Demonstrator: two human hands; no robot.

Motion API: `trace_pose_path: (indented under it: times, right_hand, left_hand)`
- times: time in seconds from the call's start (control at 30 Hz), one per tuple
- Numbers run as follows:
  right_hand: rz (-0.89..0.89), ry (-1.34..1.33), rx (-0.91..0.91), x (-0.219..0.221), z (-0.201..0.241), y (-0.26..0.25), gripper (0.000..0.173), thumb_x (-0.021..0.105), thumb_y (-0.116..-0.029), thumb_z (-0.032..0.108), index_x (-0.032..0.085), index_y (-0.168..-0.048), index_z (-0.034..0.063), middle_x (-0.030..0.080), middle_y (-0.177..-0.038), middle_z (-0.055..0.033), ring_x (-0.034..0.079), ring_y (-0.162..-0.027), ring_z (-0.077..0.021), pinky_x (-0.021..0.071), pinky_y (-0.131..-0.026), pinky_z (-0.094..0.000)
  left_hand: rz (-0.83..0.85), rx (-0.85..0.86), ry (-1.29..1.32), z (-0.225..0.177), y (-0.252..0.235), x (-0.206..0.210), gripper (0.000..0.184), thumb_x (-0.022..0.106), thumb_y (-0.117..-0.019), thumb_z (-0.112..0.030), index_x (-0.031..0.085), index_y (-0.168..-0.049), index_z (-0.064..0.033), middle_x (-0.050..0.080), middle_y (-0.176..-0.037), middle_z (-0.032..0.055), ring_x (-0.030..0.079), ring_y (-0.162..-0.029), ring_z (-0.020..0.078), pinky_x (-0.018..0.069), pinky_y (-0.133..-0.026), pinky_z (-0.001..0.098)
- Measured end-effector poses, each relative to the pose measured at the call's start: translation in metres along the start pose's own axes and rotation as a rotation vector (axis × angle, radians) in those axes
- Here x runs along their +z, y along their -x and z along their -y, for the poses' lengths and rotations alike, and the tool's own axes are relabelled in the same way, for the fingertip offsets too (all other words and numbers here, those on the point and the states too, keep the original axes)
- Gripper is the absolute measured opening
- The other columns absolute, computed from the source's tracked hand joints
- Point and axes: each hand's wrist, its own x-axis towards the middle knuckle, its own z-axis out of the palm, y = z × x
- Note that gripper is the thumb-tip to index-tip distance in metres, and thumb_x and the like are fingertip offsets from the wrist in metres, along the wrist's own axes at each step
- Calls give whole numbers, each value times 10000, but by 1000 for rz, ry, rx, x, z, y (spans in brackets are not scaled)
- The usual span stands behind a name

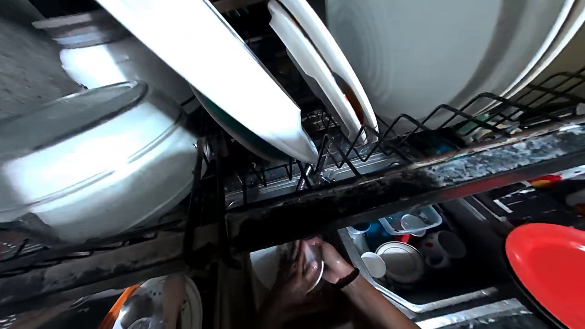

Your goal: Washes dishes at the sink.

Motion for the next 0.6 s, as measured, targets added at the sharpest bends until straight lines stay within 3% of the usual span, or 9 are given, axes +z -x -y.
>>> trace_pose_path:
  times: [0.07, 0.13, 0.17, 0.27, 0.33, 0.4, 0.47, 0.53, 0.6]
  right_hand:
    - [-66, 139, -90, 7, -10, 11, 248, 384, -1066, 98, 594, -1188, 48, 676, -908, -68, 661, -791, -135, 561, -715, -323]
    - [-12, 272, -177, 7, -17, 17, 432, 370, -1062, 79, 440, -1487, 57, 624, -1265, -106, 640, -1052, -132, 542, -895, -317]
    - [3, 309, -200, 6, -19, 17, 463, 361, -1080, 98, 376, -1542, 66, 575, -1375, -123, 616, -1138, -134, 522, -955, -314]
    - [-14, 290, -203, 4, -21, 7, 450, 342, -1122, 205, 362, -1557, 88, 555, -1435, -121, 604, -1215, -139, 507, -1016, -324]
    - [3, 256, -222, 1, -23, -6, 441, 316, -1128, 220, 383, -1540, 77, 581, -1399, -105, 604, -1198, -123, 503, -1016, -313]
    - [12, 215, -240, -7, -23, -20, 432, 299, -1131, 249, 400, -1519, 90, 640, -1276, -69, 641, -1071, -90, 537, -920, -281]
    - [-54, 173, -236, -11, -15, -24, 443, 311, -1129, 283, 366, -1528, 97, 650, -1114, -70, 649, -886, -94, 555, -762, -277]
    - [-99, 180, -232, -14, -10, -19, 469, 321, -1128, 275, 324, -1573, 128, 590, -1337, -99, 625, -1064, -125, 533, -881, -311]
    - [-104, 213, -265, -16, -11, -18, 472, 321, -1127, 249, 324, -1587, 141, 489, -1515, -105, 554, -1284, -153, 483, -1040, -346]
  left_hand:
    - [-34, -244, -19, 25, -21, -9, 710, 379, -1079, -411, 194, -1619, 11, 109, -1704, 211, 55, -1590, 348, -19, -1272, 541]
    - [-144, -430, -74, 48, -39, -21, 669, 369, -1095, -357, 192, -1613, 27, 81, -1694, 254, 40, -1583, 399, 15, -1263, 574]
    - [-164, -472, -80, 53, -44, -25, 662, 347, -1097, -340, 169, -1615, 32, 53, -1692, 267, 15, -1580, 416, 9, -1255, 598]
    - [-122, -450, 6, 32, -45, -20, 659, 345, -1109, -336, 169, -1605, 61, 48, -1689, 277, 30, -1583, 399, 26, -1273, 547]
    - [-113, -296, 108, 11, -32, 0, 572, 381, -1104, -241, 280, -1577, 64, 211, -1669, 253, 217, -1561, 351, 171, -1275, 472]
    - [-208, 14, 107, 3, -17, 25, 515, 459, -1044, -173, 462, -1460, 130, 396, -1570, 298, 349, -1502, 396, 232, -1259, 501]
    - [-102, 129, 95, -2, 2, 30, 536, 392, -1078, -272, 469, -1493, 59, 383, -1605, 228, 305, -1533, 346, 189, -1268, 517]
    - [-83, 212, 4, 14, 21, 37, 552, 336, -1102, -337, 452, -1532, -11, 369, -1629, 176, 294, -1542, 313, 212, -1256, 542]
    - [-185, 209, -126, 46, 30, 45, 552, 421, -1085, -356, 461, -1535, -38, 391, -1619, 171, 321, -1530, 324, 245, -1239, 573]
